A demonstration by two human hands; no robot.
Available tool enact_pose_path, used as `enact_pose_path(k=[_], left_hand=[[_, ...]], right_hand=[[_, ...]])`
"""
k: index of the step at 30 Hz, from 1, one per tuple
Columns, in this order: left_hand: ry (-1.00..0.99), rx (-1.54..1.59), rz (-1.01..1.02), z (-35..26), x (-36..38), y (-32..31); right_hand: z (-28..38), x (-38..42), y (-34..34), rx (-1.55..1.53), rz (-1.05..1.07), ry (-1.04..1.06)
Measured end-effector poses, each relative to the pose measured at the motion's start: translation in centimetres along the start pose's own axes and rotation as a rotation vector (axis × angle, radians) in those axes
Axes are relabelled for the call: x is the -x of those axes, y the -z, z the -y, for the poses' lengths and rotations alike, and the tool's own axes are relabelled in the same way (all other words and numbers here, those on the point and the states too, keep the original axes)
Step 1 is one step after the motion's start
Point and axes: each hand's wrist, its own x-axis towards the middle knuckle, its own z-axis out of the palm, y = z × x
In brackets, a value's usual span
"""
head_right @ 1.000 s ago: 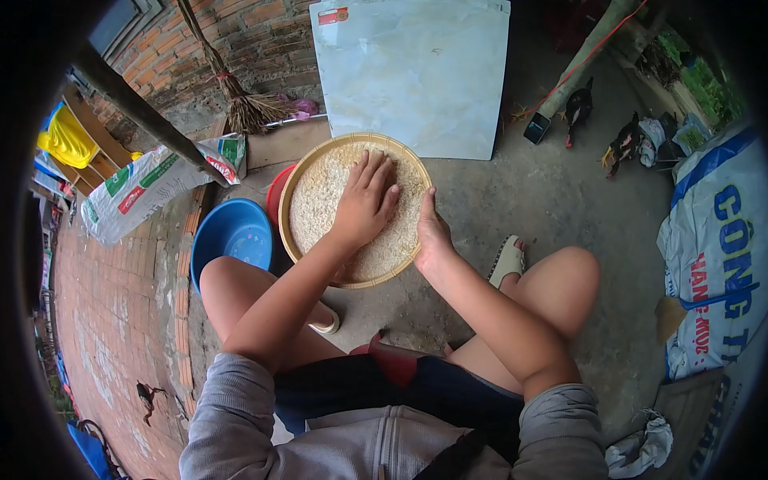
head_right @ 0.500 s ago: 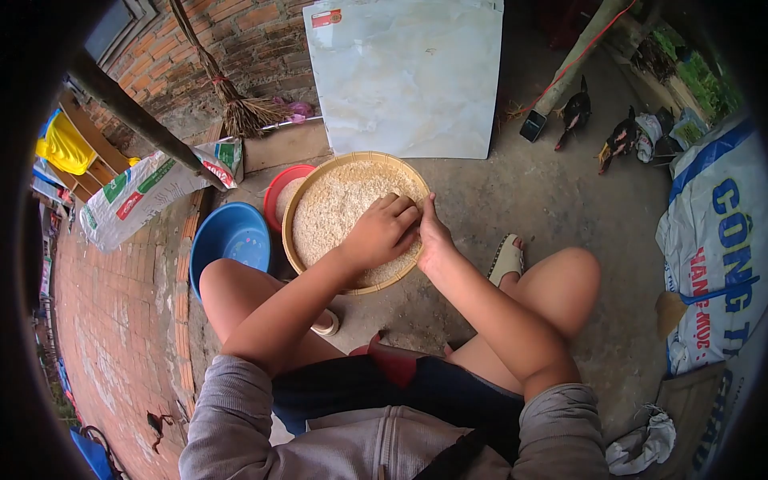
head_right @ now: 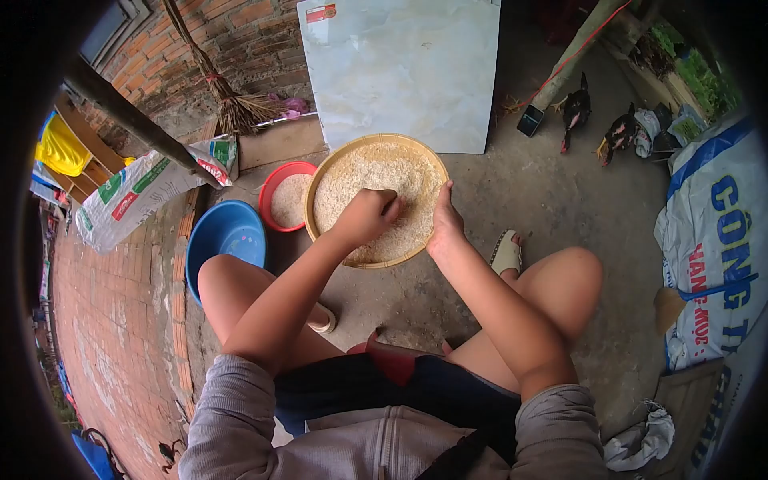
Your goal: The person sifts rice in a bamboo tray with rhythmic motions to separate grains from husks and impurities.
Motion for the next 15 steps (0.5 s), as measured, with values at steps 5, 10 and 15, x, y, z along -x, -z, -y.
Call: enact_pose_path(k=[5,10,15], left_hand=[[0.843,1.106,-0.016,2.0,-1.8,0.6],[1.191,1.750,0.021,6.1,-2.9,-1.1],[1.280,1.909,-0.169,7.9,-3.6,-3.3]], right_hand=[[0.4,-1.5,1.8,0.004,-0.096,0.027],[-0.3,-5.3,5.8,-0.051,-0.104,0.049],[-0.1,-7.7,8.3,-0.111,-0.245,0.116]])
